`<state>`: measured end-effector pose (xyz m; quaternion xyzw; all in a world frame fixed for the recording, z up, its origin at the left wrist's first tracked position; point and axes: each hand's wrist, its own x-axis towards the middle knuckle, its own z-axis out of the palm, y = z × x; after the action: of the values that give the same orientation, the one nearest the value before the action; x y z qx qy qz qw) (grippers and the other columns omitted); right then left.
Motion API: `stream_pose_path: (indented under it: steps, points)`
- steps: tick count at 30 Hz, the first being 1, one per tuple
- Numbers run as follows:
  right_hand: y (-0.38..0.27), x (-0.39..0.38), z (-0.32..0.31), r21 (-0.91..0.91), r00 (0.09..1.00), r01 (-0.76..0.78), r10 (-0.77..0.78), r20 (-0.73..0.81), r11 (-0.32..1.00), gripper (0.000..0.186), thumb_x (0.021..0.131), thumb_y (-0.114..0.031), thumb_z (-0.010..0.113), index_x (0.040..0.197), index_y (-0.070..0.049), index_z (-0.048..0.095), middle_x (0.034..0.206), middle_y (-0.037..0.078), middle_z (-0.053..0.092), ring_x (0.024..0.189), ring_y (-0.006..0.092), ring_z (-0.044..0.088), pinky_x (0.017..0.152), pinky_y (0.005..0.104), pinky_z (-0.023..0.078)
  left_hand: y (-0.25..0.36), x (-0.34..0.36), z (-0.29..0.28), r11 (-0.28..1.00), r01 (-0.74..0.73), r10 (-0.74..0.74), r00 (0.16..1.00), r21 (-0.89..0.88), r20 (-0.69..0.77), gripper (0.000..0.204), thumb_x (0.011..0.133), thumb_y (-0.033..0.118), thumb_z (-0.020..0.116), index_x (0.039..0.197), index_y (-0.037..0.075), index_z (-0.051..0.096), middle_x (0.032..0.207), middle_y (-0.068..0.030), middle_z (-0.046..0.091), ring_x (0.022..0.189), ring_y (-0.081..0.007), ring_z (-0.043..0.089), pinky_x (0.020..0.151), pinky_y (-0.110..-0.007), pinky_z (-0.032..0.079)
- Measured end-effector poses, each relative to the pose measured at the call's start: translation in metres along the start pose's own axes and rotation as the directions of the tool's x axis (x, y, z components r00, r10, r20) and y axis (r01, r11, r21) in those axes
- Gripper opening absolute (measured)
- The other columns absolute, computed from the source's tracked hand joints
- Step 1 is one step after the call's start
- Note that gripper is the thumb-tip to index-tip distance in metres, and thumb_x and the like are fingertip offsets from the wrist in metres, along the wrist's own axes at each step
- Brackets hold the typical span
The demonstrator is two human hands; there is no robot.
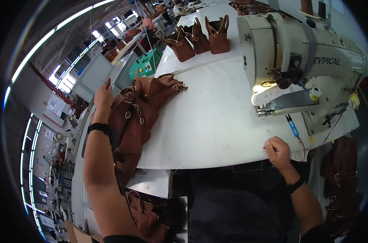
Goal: The person uses an industrial sewing machine to stitch a zipper onto a brown leather bag. They guide the bag under the needle, align the zipper tape, and sew along the edge. The person periodically stops to adjust the bag's position and inspect the stitching, eventually completing the zipper attachment.
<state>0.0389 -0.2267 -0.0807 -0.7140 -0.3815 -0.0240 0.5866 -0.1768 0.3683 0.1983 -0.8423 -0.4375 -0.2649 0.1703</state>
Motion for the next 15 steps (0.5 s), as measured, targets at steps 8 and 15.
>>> stream_pose_path:
  steps: [8,15]
  points:
    - [0.004,-0.003,-0.002,-0.032,0.995,0.031,-0.034,-0.098,0.999,0.020,0.094,-0.011,0.069,0.077,-0.001,0.067,0.072,0.010,0.063,0.060,0.0233,0.061,0.057,0.0346,0.048,0.098,-0.043,-0.150,0.893,-0.432,0.336,0.826,-0.125,-0.454,0.023,0.106,0.024,0.057,0.114,0.003,0.064,0.110,-0.0203,0.069,0.103,-0.0441,0.067,0.085,-0.049,0.052]
    - [0.023,0.000,0.002,-0.148,0.971,0.112,-0.140,-0.192,0.983,0.027,0.091,-0.016,0.072,0.070,-0.004,0.059,0.070,0.013,0.061,0.062,0.0346,0.060,0.057,0.0418,0.048,0.134,-0.136,-0.104,0.775,-0.576,0.506,0.812,-0.260,-0.291,0.016,0.104,0.015,0.060,0.110,0.002,0.066,0.109,-0.0166,0.070,0.100,-0.0387,0.068,0.083,-0.046,0.052]
